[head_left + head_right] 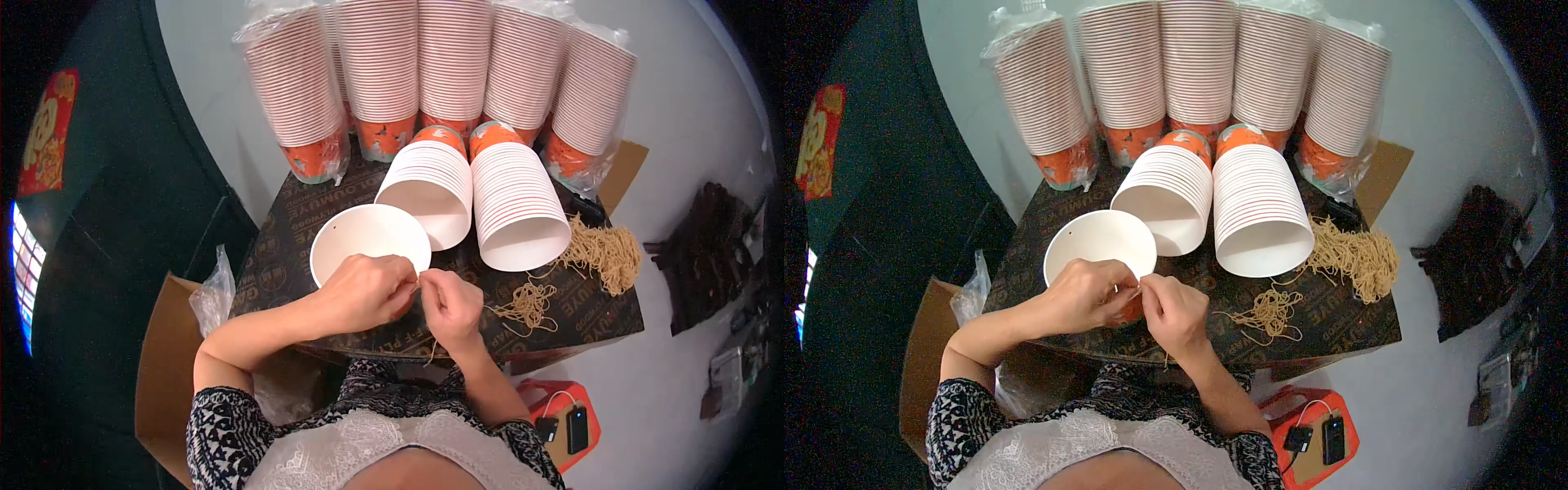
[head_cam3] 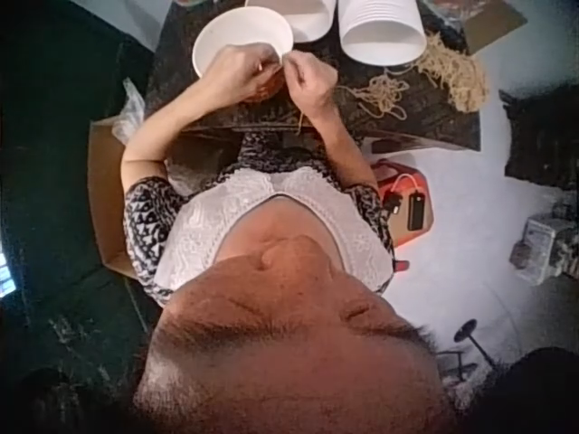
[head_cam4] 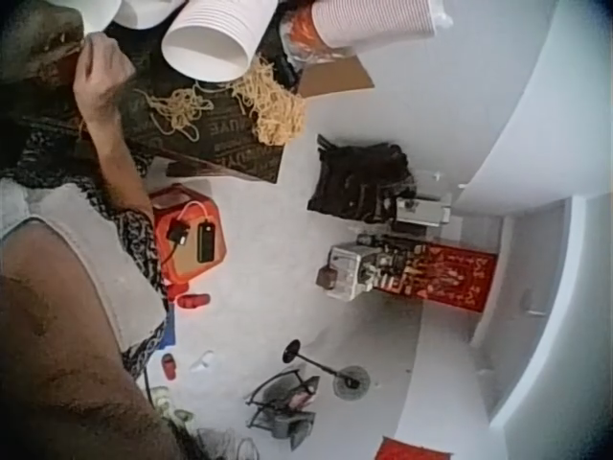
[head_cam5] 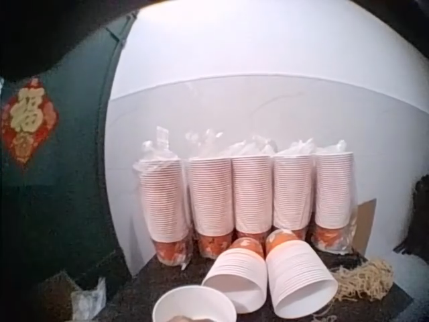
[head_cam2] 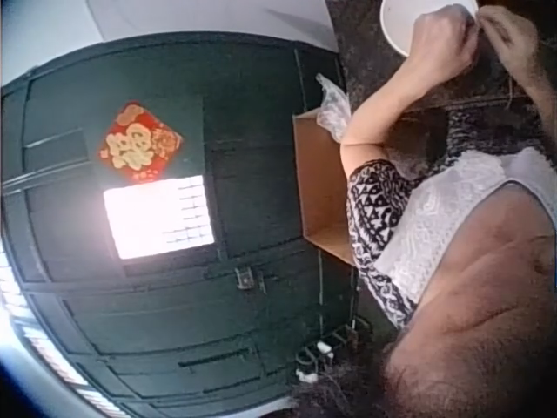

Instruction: The recorder unpacks stacks of paper cups from plastic bags and organizes them into a cardboard box.

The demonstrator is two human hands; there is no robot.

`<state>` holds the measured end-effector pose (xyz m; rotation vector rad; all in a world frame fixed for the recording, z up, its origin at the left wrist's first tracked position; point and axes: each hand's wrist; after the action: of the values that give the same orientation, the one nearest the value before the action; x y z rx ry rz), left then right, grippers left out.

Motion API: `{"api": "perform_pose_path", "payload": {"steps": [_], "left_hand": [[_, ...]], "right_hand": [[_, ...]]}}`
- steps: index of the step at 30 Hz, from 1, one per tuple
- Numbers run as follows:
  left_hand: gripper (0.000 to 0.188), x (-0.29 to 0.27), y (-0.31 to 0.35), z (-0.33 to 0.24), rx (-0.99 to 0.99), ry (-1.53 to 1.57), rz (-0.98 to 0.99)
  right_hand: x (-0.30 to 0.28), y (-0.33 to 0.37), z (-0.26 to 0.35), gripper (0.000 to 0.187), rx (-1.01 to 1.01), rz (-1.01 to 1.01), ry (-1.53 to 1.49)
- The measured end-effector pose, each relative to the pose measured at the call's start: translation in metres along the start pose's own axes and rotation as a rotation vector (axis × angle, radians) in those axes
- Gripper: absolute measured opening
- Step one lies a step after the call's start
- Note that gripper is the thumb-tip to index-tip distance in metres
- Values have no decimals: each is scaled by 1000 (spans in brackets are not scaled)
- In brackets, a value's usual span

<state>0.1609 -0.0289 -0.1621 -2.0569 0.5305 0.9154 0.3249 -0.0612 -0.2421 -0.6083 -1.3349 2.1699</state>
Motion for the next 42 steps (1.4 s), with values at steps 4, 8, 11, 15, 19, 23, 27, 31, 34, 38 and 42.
{"api": "perform_pose_path", "payload": {"steps": [4, 8, 11, 15, 19, 23, 27, 31, 34, 38, 42], "left_hand": [[10, 1, 0, 1, -13, 11, -3], [9, 1, -2, 1, -60, 48, 5], [8, 1, -3, 3, -137, 97, 42], [9, 1, -5, 7, -271, 212, 89], [10, 3, -3, 10, -205, 208, 54], [9, 2, -3, 9, -217, 219, 60], [9, 2, -2, 8, -163, 186, 34], [9, 3, 1, 10, -156, 170, 33], [8, 1, 2, 7, -94, 149, -7], [7, -3, 0, 2, -164, 133, 88], [7, -2, 1, 5, -140, 148, 71]], "right_hand": [[-10, -12, 6, 13, -83, 120, 46], [-16, -15, 7, 16, -105, 241, 87], [-17, -14, 7, 17, -122, 262, 77], [-17, -12, 8, 21, -113, 277, 60], [-13, -8, 8, 19, -89, 216, 86], [-5, 2, 6, 13, 143, 102, -45], [2, 12, 7, 11, 409, 4, -239], [2, 12, 11, 6, 480, 14, -287], [1, 11, 9, 12, 418, 33, -239], [-3, 4, 11, 15, 95, 45, 23], [-3, 3, 14, 16, 4, 63, 87]]}}
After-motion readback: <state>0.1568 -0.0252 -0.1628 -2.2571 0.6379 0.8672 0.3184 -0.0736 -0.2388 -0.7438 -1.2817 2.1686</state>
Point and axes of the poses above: each hand's wrist, its own y-axis away from the middle knuckle, its own x-axis out of the palm, z = x × y, and after that the axes turned 8 degrees about -z, right-handed
